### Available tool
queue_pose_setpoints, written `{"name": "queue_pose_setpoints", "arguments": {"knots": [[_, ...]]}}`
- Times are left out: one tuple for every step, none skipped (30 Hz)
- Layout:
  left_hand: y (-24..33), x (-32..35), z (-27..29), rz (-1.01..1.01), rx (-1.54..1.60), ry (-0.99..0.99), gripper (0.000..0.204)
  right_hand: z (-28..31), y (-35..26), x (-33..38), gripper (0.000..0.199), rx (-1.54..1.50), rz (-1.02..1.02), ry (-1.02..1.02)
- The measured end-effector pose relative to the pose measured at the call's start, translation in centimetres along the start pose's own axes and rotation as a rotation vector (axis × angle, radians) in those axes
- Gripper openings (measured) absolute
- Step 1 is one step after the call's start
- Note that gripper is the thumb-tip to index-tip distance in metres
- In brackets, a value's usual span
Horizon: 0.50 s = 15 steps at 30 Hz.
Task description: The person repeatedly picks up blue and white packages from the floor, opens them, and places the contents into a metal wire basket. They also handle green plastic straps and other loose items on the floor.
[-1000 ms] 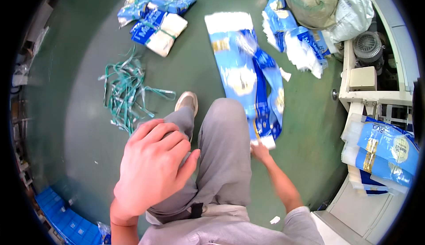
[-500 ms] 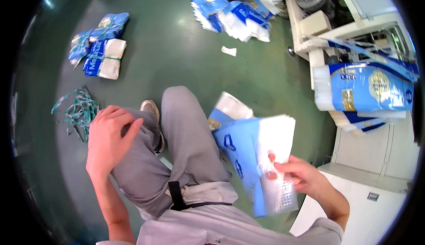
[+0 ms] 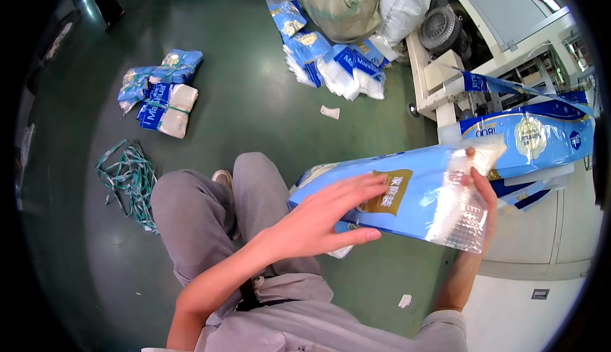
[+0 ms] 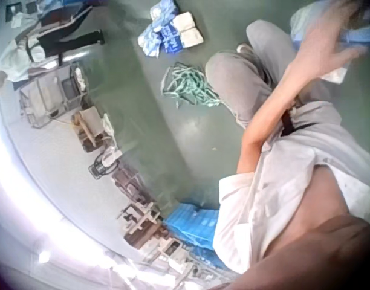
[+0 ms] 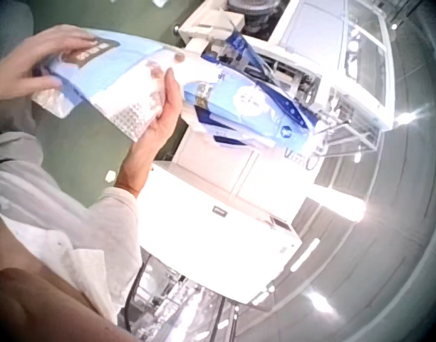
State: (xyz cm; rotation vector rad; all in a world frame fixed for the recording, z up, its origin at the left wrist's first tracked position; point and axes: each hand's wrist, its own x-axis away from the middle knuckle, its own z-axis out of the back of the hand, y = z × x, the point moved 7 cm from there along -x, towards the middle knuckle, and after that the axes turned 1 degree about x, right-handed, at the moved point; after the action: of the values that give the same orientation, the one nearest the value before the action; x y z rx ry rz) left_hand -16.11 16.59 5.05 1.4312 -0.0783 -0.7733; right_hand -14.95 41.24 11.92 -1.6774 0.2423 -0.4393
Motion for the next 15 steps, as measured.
{"name": "queue_pose_setpoints", "arguments": {"knots": [[0.0,-0.3,0.3,-0.047,-0.093,0.031,0.059,-0.6,-0.9,0.5,0.035,-0.041,-0.005,0.103],[0.2,-0.6,0.7,-0.100,-0.177,0.058,0.061,-0.5,-1.7,0.5,0.035,-0.089,0.033,0.078],[0.0,-0.8,1.4,-0.137,-0.234,0.105,0.060,-0.5,-2.7,1.2,0.034,-0.006,0.178,0.098],[-0.9,-1.0,2.3,-0.138,-0.219,0.063,0.058,-0.7,-3.6,2.0,0.034,0.081,0.326,0.128],[-1.7,-1.1,3.5,-0.132,-0.209,0.021,0.057,-1.0,-4.2,2.8,0.033,0.161,0.464,0.164],[-2.6,-1.6,4.6,-0.060,-0.253,-0.028,0.057,-0.6,-4.6,3.1,0.033,0.230,0.613,0.133],[-3.4,-2.2,5.6,0.013,-0.297,-0.075,0.059,0.2,-5.0,2.8,0.034,0.178,0.568,0.113],[-3.6,-2.6,6.4,-0.075,-0.403,-0.064,0.057,0.8,-5.5,2.5,0.035,0.113,0.521,0.091],[-4.4,-2.8,6.8,-0.048,-0.427,-0.039,0.057,1.1,-5.8,2.2,0.036,0.049,0.469,0.071],[-5.2,-3.1,7.0,-0.022,-0.450,-0.014,0.057,0.7,-6.1,1.9,0.037,-0.003,0.480,0.046],[-6.2,-4.0,6.5,-0.009,-0.456,0.004,0.057,0.6,-7.0,2.0,0.040,0.024,0.554,0.024],[-7.4,-4.1,6.6,0.016,-0.431,0.048,0.057,0.0,-7.4,2.1,0.044,0.035,0.613,-0.012],[-8.6,-4.4,6.7,0.039,-0.406,0.091,0.057,-0.6,-7.8,2.1,0.049,0.109,0.728,-0.060],[-8.9,-5.0,6.8,0.055,-0.374,0.130,0.056,-1.3,-8.3,2.4,0.055,0.190,0.847,-0.100],[-9.3,-5.5,6.8,0.077,-0.323,0.155,0.055,-1.5,-8.8,2.1,0.061,0.210,0.868,-0.088]]}}
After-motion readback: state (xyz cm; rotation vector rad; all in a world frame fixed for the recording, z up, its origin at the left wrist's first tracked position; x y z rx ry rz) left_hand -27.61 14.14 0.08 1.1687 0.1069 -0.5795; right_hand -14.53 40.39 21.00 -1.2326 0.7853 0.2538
